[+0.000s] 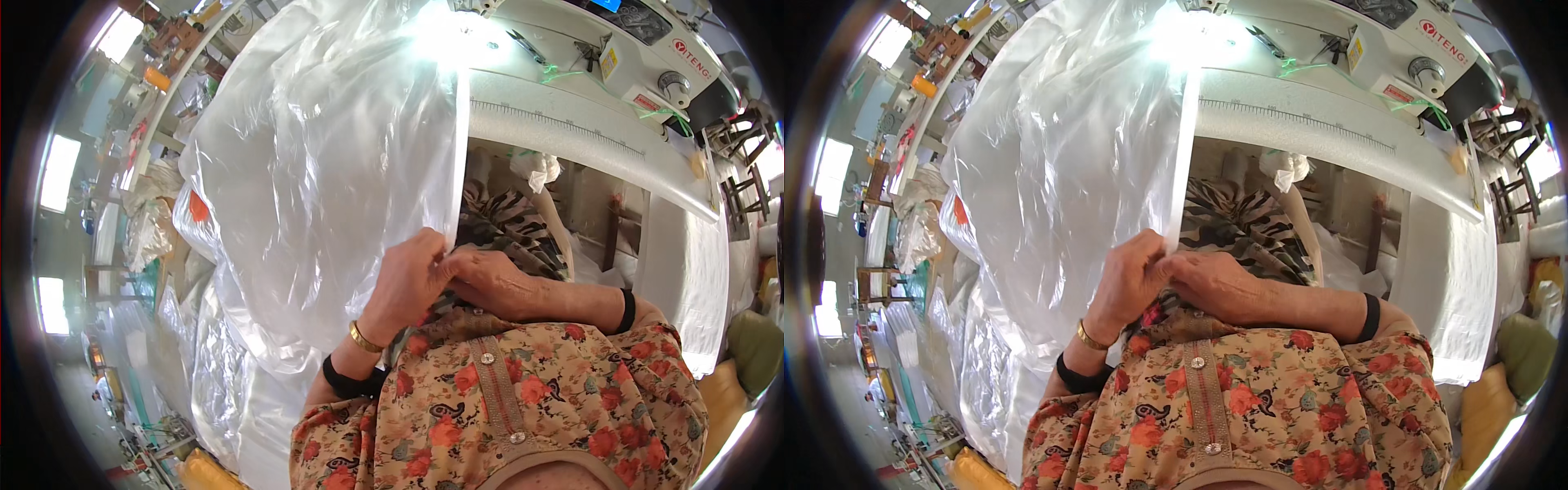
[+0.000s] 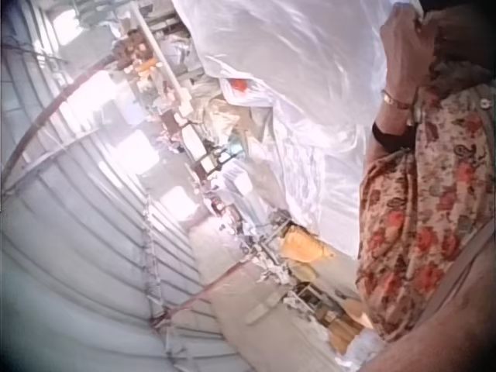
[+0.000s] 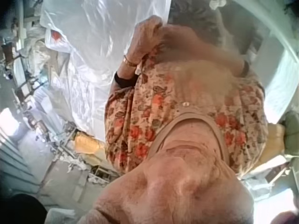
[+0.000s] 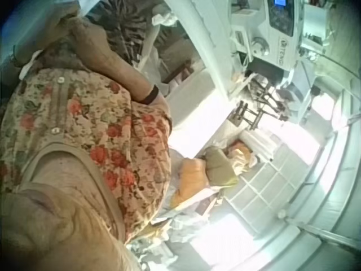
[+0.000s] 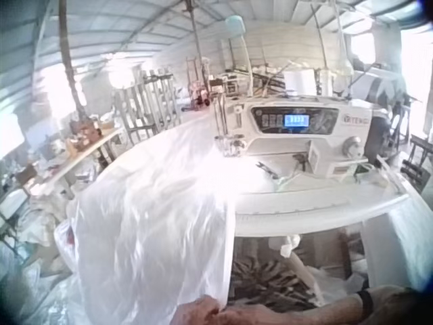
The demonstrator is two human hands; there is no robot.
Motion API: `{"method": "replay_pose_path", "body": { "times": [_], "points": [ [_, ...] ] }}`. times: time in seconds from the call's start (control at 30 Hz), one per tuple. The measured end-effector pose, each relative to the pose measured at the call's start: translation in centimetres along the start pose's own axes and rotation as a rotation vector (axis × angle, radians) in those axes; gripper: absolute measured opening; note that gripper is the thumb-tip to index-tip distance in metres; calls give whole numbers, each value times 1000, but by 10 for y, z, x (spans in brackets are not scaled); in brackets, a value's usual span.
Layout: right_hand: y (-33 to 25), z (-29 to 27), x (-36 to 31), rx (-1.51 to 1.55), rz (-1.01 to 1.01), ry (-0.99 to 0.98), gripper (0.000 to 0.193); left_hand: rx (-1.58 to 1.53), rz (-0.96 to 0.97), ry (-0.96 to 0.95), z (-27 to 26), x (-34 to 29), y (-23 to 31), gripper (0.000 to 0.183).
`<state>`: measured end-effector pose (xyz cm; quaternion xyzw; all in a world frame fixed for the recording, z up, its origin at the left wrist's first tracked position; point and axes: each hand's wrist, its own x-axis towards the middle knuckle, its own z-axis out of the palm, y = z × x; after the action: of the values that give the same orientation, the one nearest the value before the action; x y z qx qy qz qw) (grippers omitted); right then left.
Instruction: The person folds the edges of a large plastic sheet by hand and guides it through a sewing machine to stitch the seams. They repeatedly reposition the material, fold new sections, and sew, occasionally using shears to trim the thread.
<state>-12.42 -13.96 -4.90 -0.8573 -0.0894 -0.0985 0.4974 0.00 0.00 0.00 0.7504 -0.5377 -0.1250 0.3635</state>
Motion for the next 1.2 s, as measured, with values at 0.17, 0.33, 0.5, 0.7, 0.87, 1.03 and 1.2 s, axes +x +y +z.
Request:
{"method": "replay_pose_path", "body": {
  "times": [0.17, 0.33, 0.5, 0.7, 0.87, 1.03, 1.2],
  "points": [
    [26, -35, 12, -189, -255, -234, 19, -124, -233, 76, -5, -5, -5, 9],
    [62, -27, 74, 120, 393, 408, 27, 100, -114, 230, -53, -8, 21, 8],
    [42, 54, 173, -276, -201, -233, 33, 354, 173, 187, -94, 11, 43, 16],
    [41, 87, 159, -174, -217, -496, 34, 493, 127, -120, -75, 2, 34, 12],
    [43, -8, 121, -124, -12, -535, 35, 475, 89, 6, -33, -15, 5, 9],
    [41, -139, 119, -504, -2, -231, 30, 402, -11, 93, -20, -21, 0, 16],
    [72, -175, 152, -950, -98, 96, 21, 317, -65, 97, -13, -19, 12, 25]
  ]
}}
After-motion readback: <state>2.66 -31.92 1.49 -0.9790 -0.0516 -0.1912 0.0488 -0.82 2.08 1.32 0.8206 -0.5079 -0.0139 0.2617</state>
